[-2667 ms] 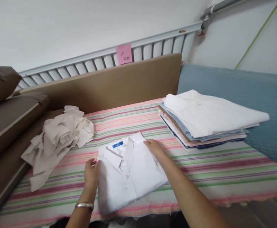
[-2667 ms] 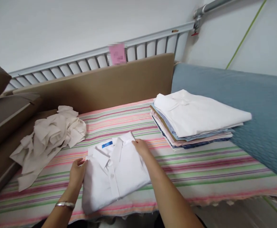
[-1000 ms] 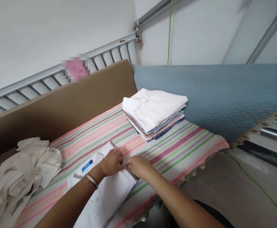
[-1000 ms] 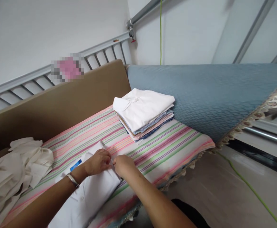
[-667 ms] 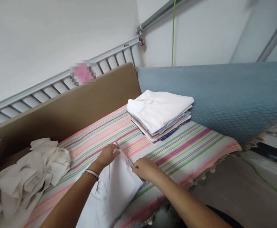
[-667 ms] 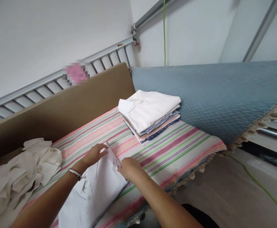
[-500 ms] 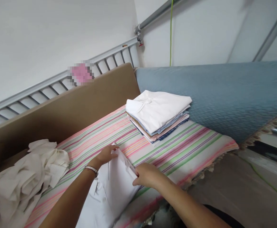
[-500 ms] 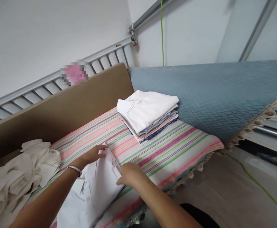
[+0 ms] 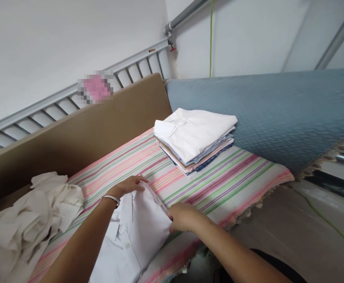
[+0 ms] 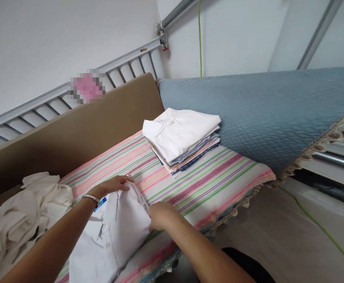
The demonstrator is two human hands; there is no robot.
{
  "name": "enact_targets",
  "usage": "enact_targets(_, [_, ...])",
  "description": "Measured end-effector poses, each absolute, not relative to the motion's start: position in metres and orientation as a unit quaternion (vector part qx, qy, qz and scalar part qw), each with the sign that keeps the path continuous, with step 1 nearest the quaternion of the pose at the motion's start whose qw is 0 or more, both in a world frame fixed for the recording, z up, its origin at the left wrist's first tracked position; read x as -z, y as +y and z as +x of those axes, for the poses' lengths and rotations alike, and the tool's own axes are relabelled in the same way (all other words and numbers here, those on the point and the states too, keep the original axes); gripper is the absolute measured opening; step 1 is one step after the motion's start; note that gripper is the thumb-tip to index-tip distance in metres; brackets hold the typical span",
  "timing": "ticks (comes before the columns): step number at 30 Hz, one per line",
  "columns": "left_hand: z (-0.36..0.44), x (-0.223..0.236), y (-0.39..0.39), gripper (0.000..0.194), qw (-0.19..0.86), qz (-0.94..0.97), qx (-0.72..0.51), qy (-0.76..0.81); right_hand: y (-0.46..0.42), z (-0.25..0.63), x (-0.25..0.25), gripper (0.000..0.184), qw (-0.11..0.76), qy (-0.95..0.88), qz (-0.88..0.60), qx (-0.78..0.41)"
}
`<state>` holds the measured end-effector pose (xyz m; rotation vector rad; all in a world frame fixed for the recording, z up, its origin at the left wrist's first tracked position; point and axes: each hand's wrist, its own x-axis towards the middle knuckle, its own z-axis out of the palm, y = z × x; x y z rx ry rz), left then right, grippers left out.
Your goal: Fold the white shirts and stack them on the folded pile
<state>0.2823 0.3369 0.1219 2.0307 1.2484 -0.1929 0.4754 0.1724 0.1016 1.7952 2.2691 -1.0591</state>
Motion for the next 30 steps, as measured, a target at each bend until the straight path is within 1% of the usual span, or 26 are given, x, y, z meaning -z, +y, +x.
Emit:
enact_targets(5, [0.277, -0.143, 0.333, 0.041, 0.319, 0.798, 0.111, 0.499, 0.173, 0.475, -0.101, 0.024, 0.033, 0.731, 0.586, 0.348])
enact_targets(10, [0.275, -0.153, 0.336, 0.022, 0.29, 0.796, 0.124, 0.517, 0.174, 0.474, -0.096, 0.022, 0.032, 0.735, 0.587, 0.337])
enact_targets(12, [0.274, -0.153, 0.337, 0.025, 0.297, 0.794, 0.118, 0.517, 0.174, 0.475, -0.094, 0.021, 0.028, 0.73, 0.593, 0.339])
enact_targets(15, [0.271, -0.15, 0.337, 0.036, 0.321, 0.789, 0.101, 0.513, 0.174, 0.477, -0.091, 0.021, 0.021, 0.714, 0.596, 0.368])
enact_targets(17, [0.271, -0.145, 0.336, 0.04, 0.326, 0.785, 0.089, 0.519, 0.175, 0.478, -0.089, 0.023, 0.021, 0.706, 0.59, 0.392])
enact_targets(20, [0.274, -0.13, 0.334, 0.041, 0.302, 0.782, 0.076, 0.54, 0.18, 0.478, -0.084, 0.024, 0.032, 0.706, 0.569, 0.42])
enact_targets(24, [0.285, -0.102, 0.337, 0.035, 0.241, 0.784, 0.081, 0.567, 0.186, 0.475, -0.075, 0.024, 0.053, 0.697, 0.548, 0.459])
enact_targets(27, [0.294, -0.083, 0.337, 0.029, 0.186, 0.791, 0.088, 0.575, 0.187, 0.474, -0.074, 0.025, 0.061, 0.69, 0.555, 0.461])
enact_targets(30, [0.3, -0.071, 0.333, 0.028, 0.13, 0.797, 0.073, 0.586, 0.183, 0.477, -0.08, 0.027, 0.055, 0.687, 0.56, 0.459])
